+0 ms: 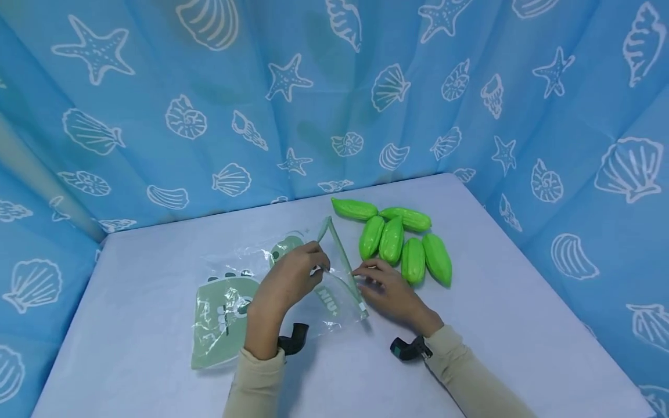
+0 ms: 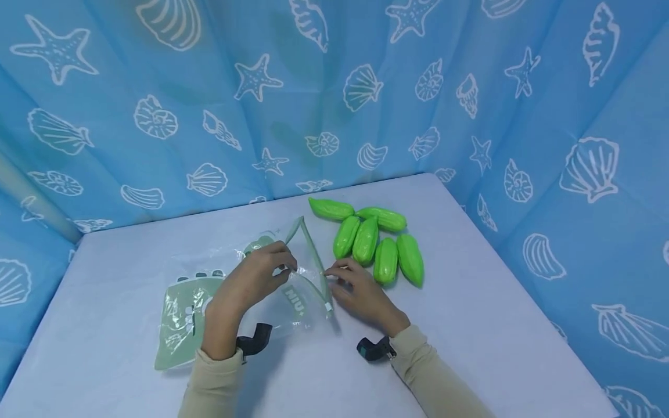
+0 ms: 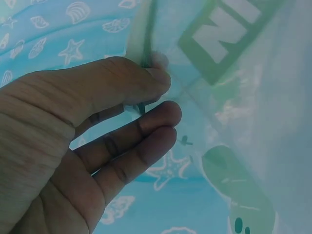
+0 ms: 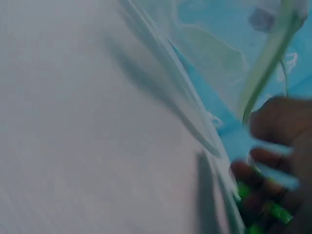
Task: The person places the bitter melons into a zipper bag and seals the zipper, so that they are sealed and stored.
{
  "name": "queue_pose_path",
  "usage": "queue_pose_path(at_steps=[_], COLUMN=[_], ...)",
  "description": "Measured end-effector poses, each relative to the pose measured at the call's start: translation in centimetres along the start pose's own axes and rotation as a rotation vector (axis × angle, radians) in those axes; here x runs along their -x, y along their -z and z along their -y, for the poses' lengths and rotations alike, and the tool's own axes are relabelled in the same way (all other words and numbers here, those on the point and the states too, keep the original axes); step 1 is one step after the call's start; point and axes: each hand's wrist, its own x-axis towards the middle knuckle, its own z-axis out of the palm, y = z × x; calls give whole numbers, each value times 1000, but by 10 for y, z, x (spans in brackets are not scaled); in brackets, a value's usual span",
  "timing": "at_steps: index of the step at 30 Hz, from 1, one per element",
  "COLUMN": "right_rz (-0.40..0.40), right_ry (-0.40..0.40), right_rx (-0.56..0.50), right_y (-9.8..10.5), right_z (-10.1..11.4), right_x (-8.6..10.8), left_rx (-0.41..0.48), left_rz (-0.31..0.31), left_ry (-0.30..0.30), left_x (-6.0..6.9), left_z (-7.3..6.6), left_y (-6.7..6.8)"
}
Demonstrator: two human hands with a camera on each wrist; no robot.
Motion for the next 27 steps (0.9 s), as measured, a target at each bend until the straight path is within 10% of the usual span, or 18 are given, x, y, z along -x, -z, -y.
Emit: queue_pose_path(at_steps=[5, 10, 15, 27], right_rz=[-337, -490, -441, -119], right_ry=[113, -168, -399, -636], right_rx=[55, 207, 295, 302], right_y=[38, 73, 100, 126], right_z=[1, -15, -41, -64], right_x=[-4, 3, 7, -2], left_rx=[18, 1, 16, -11], left_rz=[15, 10, 4, -41], left_ry=[12, 19, 6, 6], left_x=[-1, 0, -3, -1], left_z=[-2, -1, -1, 5], left_y=[-1, 0, -1, -4])
